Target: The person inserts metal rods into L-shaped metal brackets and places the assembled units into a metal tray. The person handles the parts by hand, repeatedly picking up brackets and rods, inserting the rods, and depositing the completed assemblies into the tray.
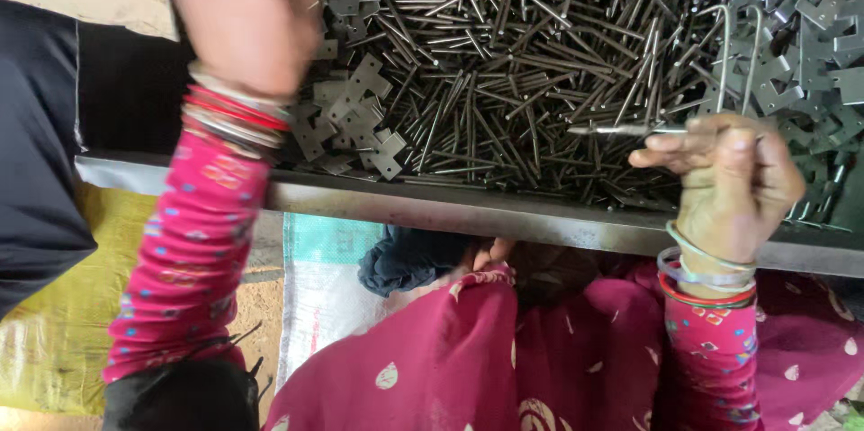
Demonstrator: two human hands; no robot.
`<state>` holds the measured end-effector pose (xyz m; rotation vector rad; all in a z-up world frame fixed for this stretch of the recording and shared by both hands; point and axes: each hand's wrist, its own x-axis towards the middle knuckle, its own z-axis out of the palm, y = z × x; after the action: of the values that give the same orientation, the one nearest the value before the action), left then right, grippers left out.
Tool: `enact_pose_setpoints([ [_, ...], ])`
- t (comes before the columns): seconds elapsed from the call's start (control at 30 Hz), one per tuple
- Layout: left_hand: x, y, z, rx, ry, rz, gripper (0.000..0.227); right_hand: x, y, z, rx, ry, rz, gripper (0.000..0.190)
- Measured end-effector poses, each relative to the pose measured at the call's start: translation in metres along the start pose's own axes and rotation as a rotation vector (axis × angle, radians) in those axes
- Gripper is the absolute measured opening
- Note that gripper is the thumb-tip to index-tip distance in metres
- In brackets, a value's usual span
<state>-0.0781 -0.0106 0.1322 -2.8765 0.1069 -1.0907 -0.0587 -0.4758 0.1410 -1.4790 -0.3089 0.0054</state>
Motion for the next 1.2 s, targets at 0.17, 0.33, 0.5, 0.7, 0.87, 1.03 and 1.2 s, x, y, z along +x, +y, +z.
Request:
enact_pose_setpoints([
  [0.17, -0.066, 0.044, 0.089, -0.143, -0.8, -0.046, 0.042, -0.002, 0.016, -0.05, 0.319, 0.143, 0.001, 0.006],
  [0.33, -0.08, 0.036, 0.12, -0.053, -0.965, -0.143, 0.022, 0.006, 0.012, -0.071, 0.634, 0.077, 0.094, 0.023],
  [0.5, -0.071, 0.038, 0.114, -0.094, -0.938, -0.119, 0.026, 0.014, 0.016, -0.006, 0.519, -0.079, 0.305, 0.019],
  [0.7, -0.06, 0.031, 0.091, -0.453, -0.841, -0.199, 0.035, 0.043, 0.039, 0.078, -0.906, -0.453, -0.33, 0.023],
  [0.87, -0.037, 0.025, 0.08, -0.988, -0.822, -0.335, 0.022, 0.055, 0.061, 0.085, -1.105, -0.529, -0.472, 0.029],
  [1.03, -0.019, 0.024, 0.072, -1.4, -0.517, -0.486, 0.015, 0.056, 0.067, 0.043, -0.523, -0.228, -0.187, 0.014],
  [1.2, -0.009, 0.04, 0.047, -1.669, -0.331, -0.782, 0.014, 0.054, 0.063, 0.002, 0.452, 0.089, 0.353, 0.022],
])
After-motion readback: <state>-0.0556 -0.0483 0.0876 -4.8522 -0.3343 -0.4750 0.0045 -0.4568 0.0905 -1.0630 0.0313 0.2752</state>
